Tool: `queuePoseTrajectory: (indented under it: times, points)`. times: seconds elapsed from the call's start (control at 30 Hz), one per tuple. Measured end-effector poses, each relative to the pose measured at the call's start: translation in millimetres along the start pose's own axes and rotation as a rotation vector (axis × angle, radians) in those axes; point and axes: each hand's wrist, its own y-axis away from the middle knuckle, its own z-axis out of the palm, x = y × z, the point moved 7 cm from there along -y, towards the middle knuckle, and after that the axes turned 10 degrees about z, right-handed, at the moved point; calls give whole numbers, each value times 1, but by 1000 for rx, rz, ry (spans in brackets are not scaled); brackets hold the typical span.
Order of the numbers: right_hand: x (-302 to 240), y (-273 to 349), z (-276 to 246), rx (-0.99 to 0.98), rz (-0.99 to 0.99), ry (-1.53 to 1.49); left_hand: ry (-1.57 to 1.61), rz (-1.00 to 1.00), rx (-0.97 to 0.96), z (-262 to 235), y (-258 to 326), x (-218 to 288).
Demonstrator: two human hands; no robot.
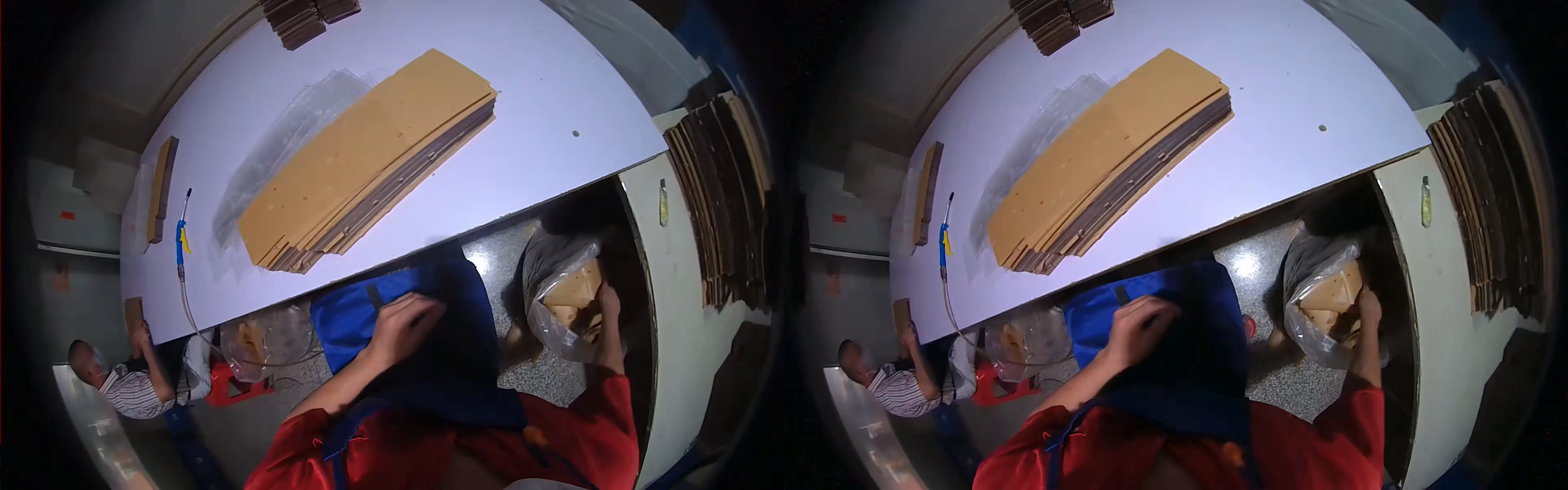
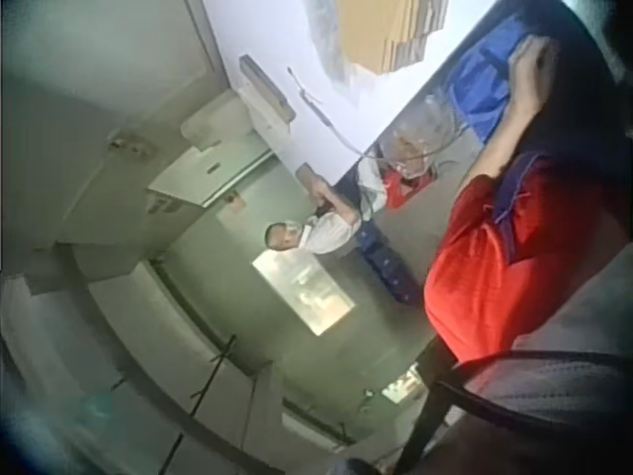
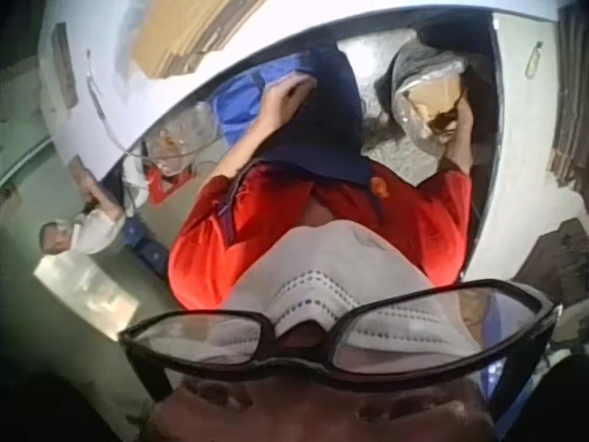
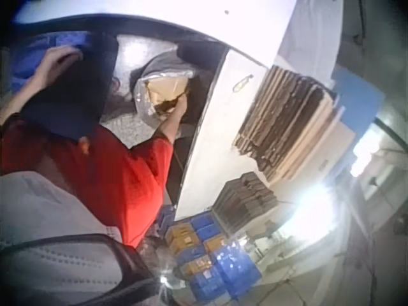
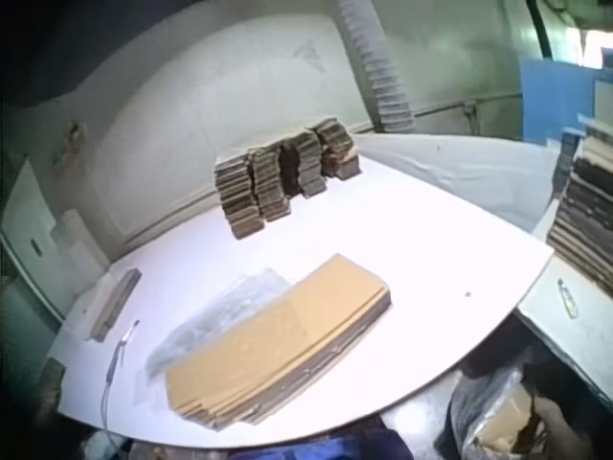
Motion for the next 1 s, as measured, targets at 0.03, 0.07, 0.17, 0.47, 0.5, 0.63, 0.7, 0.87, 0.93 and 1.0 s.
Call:
queuePoseTrajectory:
  times: [0.03,0.07,0.17,0.47,0.5,0.63,0.7,0.87,0.93,1.0]
  points:
    - [-9,44,19,52,-42,56,-47,96,48,-23,10,16]
    - [-15,87,24,109,-86,115,-123,214,161,-52,20,35]
    - [-37,231,45,318,-210,278,-332,394,401,-136,51,85]
    - [-476,512,191,-162,-1011,-28,-925,267,544,-275,46,167]
    - [-522,552,221,-246,-1142,13,-958,250,517,-287,43,175]
    - [-655,683,333,-388,-1662,331,-1090,155,476,-337,25,170]
    - [-689,679,384,-280,-1710,595,-1205,29,387,-345,18,164]
    - [-715,666,447,-371,-1632,767,-1314,-14,400,-352,17,145]
    - [-719,663,461,-386,-1633,782,-1321,-28,405,-357,17,136]
    - [-723,660,471,-388,-1638,793,-1348,-27,413,-361,16,132]
